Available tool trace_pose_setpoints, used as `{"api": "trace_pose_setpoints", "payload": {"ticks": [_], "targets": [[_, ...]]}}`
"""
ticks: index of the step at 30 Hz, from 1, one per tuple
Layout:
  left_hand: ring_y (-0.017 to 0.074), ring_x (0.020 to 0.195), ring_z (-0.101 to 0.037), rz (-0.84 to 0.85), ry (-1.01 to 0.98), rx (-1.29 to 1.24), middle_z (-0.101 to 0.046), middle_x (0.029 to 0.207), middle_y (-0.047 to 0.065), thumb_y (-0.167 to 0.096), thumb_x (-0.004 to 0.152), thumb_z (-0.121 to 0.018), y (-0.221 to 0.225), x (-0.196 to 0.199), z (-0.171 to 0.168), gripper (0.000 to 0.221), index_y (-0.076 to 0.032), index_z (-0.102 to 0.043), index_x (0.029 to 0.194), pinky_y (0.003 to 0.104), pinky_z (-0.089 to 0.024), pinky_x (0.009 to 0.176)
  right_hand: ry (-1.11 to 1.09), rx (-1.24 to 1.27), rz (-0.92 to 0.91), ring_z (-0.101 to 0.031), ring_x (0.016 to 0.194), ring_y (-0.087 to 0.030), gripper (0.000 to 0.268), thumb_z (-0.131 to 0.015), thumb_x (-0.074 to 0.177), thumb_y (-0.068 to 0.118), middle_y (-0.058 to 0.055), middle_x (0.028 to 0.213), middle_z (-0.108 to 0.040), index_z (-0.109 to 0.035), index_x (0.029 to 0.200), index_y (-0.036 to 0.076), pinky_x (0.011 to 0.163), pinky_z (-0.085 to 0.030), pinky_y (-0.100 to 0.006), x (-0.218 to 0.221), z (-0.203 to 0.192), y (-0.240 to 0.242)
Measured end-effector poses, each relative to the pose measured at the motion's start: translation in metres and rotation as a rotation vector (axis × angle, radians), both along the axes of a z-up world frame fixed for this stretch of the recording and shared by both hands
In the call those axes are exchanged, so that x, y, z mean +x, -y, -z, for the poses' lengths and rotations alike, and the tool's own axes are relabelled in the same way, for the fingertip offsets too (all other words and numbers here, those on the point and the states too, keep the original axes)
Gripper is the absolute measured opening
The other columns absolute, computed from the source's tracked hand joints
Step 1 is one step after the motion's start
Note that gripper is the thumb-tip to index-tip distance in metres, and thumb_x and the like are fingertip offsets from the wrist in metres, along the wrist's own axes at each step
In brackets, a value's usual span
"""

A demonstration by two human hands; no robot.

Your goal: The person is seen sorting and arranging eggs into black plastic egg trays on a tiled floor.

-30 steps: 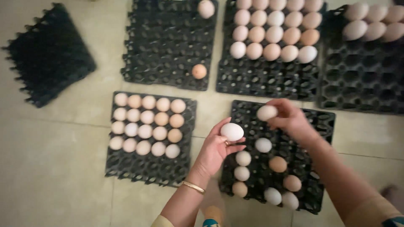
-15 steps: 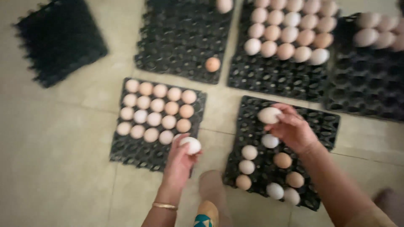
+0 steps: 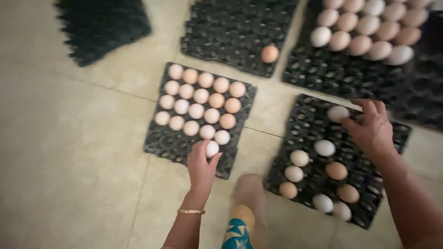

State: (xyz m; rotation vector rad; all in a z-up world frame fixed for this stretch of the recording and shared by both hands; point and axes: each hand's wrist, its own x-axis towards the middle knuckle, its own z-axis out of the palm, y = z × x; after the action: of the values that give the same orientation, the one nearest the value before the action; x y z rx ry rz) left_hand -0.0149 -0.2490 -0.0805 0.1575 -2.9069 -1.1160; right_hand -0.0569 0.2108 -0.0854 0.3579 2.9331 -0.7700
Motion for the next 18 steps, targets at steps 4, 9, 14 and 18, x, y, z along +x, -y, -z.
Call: {"api": "trace_pose_setpoints", "payload": {"ticks": [4, 9, 14, 18], "targets": [[0.0355, 0.097, -0.064, 0.164, -0.157, -0.257, -0.067, 0.116, 0.011, -0.019, 0.069, -0.089, -0.007, 0.005, 0.014, 0.060, -0.009, -0.062, 0.122, 0.048, -0.047, 0.080, -0.021, -0.458, 0.130, -0.051, 0.072, -0.017, 0.047, -0.064, 0.087, -0.004, -0.007, 0.096, -0.062, -0.061, 0.134, 0.003, 0.066, -0.044, -0.029, 0.047, 0.014, -0.034], [0.0269, 0.113, -0.059, 0.173, -0.142, -0.457, -0.064, 0.126, 0.006, -0.030, 0.077, -0.086, -0.015, 0.024, 0.018, 0.058, -0.013, -0.062, 0.126, 0.047, -0.039, 0.105, 0.227, -0.249, 0.030, -0.066, 0.082, -0.020, 0.044, -0.073, 0.082, 0.011, -0.003, 0.102, -0.071, -0.068, 0.125, 0.015, 0.073, -0.054, -0.034, 0.059, -0.027, 0.016], [0.0265, 0.111, -0.055, 0.179, -0.242, -0.529, -0.061, 0.125, 0.004, -0.031, 0.080, -0.084, -0.041, 0.021, 0.011, 0.054, -0.015, -0.061, 0.126, 0.044, -0.039, 0.095, 0.217, 0.091, -0.346, -0.072, 0.091, -0.030, 0.047, -0.069, 0.080, 0.017, 0.003, 0.128, -0.065, -0.059, 0.125, 0.025, 0.073, -0.058, -0.044, 0.059, 0.013, 0.033], [0.0301, 0.107, -0.067, 0.492, -0.349, -0.082, -0.068, 0.122, 0.007, -0.025, 0.084, -0.079, -0.107, 0.022, 0.024, 0.038, -0.019, -0.070, 0.121, 0.044, -0.051, 0.092, 0.328, -0.468, -0.039, -0.073, 0.092, -0.029, 0.046, -0.073, 0.082, 0.013, -0.002, 0.118, -0.070, -0.063, 0.126, 0.024, 0.077, -0.060, -0.044, 0.066, 0.034, 0.010]]}}
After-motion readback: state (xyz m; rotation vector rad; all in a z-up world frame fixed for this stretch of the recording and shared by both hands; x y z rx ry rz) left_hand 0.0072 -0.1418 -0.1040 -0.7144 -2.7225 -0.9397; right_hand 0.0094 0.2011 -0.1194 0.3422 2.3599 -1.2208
